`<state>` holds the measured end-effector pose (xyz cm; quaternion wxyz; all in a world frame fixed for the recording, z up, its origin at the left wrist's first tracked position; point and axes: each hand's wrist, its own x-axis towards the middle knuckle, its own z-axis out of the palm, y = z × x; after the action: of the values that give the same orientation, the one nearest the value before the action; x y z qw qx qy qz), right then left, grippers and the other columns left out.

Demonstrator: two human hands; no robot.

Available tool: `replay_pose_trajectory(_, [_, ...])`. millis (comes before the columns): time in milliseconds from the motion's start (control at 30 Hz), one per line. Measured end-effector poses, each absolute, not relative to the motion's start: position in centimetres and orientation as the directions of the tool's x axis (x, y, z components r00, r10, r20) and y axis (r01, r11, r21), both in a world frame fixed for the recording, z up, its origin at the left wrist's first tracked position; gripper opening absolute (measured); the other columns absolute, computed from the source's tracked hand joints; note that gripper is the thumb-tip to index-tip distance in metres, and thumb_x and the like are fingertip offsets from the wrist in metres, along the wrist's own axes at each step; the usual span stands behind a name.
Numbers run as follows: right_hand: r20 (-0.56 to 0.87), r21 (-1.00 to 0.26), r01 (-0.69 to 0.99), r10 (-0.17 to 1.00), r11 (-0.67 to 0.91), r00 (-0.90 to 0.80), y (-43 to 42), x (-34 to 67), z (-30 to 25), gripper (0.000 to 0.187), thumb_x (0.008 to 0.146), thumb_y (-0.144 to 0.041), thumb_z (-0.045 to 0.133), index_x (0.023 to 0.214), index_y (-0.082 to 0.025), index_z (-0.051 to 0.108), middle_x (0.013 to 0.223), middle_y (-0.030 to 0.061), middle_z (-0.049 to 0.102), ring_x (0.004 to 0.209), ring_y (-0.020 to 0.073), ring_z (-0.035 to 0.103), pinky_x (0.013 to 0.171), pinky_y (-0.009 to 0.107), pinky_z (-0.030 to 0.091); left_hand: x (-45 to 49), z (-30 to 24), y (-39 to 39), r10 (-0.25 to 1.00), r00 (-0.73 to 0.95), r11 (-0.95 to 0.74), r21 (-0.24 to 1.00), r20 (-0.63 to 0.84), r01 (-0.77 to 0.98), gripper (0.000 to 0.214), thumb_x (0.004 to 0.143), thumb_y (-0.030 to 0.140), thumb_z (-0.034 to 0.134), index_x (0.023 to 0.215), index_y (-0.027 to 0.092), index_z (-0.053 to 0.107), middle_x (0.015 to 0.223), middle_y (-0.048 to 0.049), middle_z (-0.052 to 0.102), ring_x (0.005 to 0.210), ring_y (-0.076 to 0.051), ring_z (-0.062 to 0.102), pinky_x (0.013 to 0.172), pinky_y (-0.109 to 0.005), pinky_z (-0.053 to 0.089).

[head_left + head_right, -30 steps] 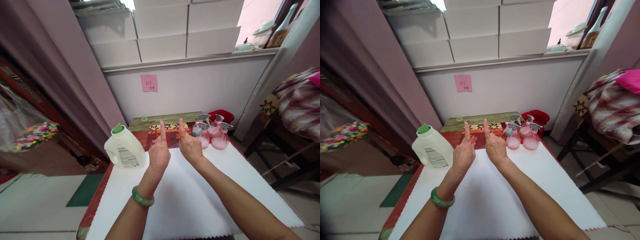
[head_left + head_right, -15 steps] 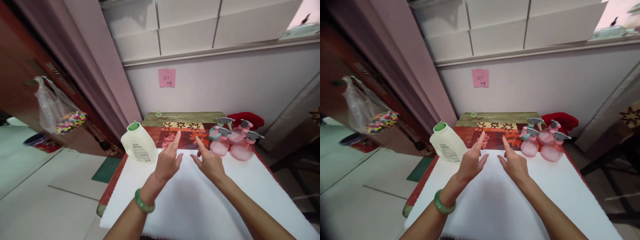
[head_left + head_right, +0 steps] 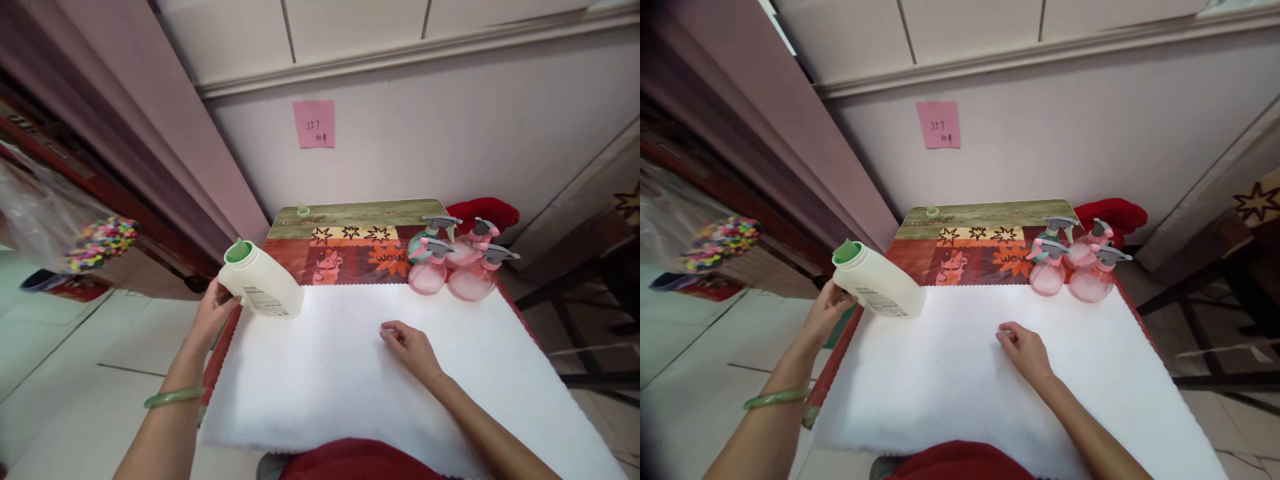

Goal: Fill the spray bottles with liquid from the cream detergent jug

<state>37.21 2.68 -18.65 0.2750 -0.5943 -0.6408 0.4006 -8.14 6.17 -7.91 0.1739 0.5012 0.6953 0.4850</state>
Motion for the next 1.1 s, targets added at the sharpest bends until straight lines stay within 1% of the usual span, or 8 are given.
replay_pose_trajectory(167, [-0.125,-0.803,0.594,0.987,-0.043,-0.098,2.3,37.0,-18.9,0.034,0.091,-0.051,0.052,0.103,-0.026,0.071,0.071,-0.0017,0.071,0.062,0.0185,0.064,0.062,0.029,0.045,-8.8,-7.7,7.3,0.915,-0.388,0.044,0.931,0.108,0.363,0.055,0.06,0.042,0.081,0.108,0.019,0.065,0.107,-0.0075,0.074,0.103,-0.027,0.066,0.092,-0.041,0.053])
replay_pose_trajectory(333, [-0.097,-0.777,0.628,0.993,-0.033,-0.068,2.0,36.7,-19.2,0.031,0.091,-0.05,0.052,0.104,-0.028,0.07,0.075,-0.0017,0.073,0.066,0.0192,0.066,0.063,0.029,0.045,-8.7,-4.4,6.0,0.958,-0.272,0.171,0.946,-0.094,0.274,0.038,0.045,0.03,0.092,0.074,0.016,0.072,0.073,-0.0053,0.073,0.073,-0.025,0.066,0.068,-0.037,0.056])
replay_pose_trajectory(467, [-0.073,-0.751,0.659,0.997,-0.034,-0.031,1.8,36.3,-19.5,0.031,0.092,-0.05,0.051,0.103,-0.029,0.071,0.075,-0.0031,0.073,0.065,0.0178,0.066,0.063,0.028,0.044,-5.6,-2.1,5.3,0.972,-0.153,0.199,0.969,-0.177,0.145,0.031,0.055,0.033,0.09,0.058,0.015,0.065,0.054,-0.004,0.06,0.05,-0.016,0.053,0.049,-0.028,0.044])
replay_pose_trajectory(567, [-0.059,-0.735,0.677,0.998,-0.039,-0.006,1.6,36.1,-19.6,0.03,0.092,-0.05,0.052,0.103,-0.029,0.072,0.075,-0.0035,0.073,0.066,0.0171,0.067,0.062,0.028,0.044,-1.2,-1.7,5.9,0.978,-0.186,0.095,0.995,-0.093,0.004,0.027,0.072,0.041,0.08,0.072,0.019,0.064,0.062,0.0005,0.058,0.055,-0.012,0.053,0.055,-0.026,0.046])
replay_pose_trajectory(667, [-0.039,-0.723,0.69,0.999,-0.03,0.004,1.5,35.9,-19.5,0.031,0.093,-0.05,0.051,0.102,-0.029,0.072,0.075,-0.0027,0.073,0.066,0.0172,0.067,0.061,0.027,0.044,4.5,-2.8,6.5,0.982,-0.191,-0.036,0.972,-0.009,-0.231,0.027,0.074,0.037,0.08,0.089,0.02,0.066,0.079,-0.0016,0.065,0.074,-0.016,0.064,0.075,-0.032,0.053])
replay_pose_trajectory(767, [-0.022,-0.712,0.702,1.0,-0.01,-0.008,1.5,35.9,-19.4,0.034,0.094,-0.051,0.049,0.102,-0.027,0.072,0.075,-0.0015,0.074,0.065,0.0176,0.068,0.061,0.028,0.045,10.1,-5.5,6.6,0.988,-0.148,-0.068,0.981,0.041,-0.184,0.024,0.08,0.038,0.076,0.094,0.021,0.067,0.086,-0.0038,0.07,0.085,-0.019,0.067,0.086,-0.035,0.051])
replay_pose_trajectory(933, [-0.026,-0.704,0.711,0.999,-0.005,-0.019,1.3,36.1,-19.4,0.034,0.095,-0.05,0.048,0.104,-0.027,0.071,0.078,-0.001,0.075,0.067,0.0182,0.068,0.064,0.029,0.047,15.1,-10.8,6.6,0.992,-0.106,-0.073,0.993,0.064,-0.088,0.025,0.081,0.041,0.074,0.094,0.02,0.068,0.087,-0.0056,0.071,0.083,-0.02,0.065,0.082,-0.035,0.05])
replay_pose_trajectory(1100, [-0.031,-0.692,0.722,0.999,-0.003,-0.026,1.3,36.2,-19.4,0.033,0.094,-0.05,0.049,0.104,-0.027,0.071,0.08,-0.0009,0.075,0.069,0.0188,0.07,0.065,0.029,0.048,15.3,-12.6,7.9,0.989,-0.102,-0.101,0.994,0.105,0.041,0.03,0.089,0.044,0.066,0.106,0.02,0.064,0.094,-0.0071,0.071,0.088,-0.02,0.066,0.084,-0.034,0.051])
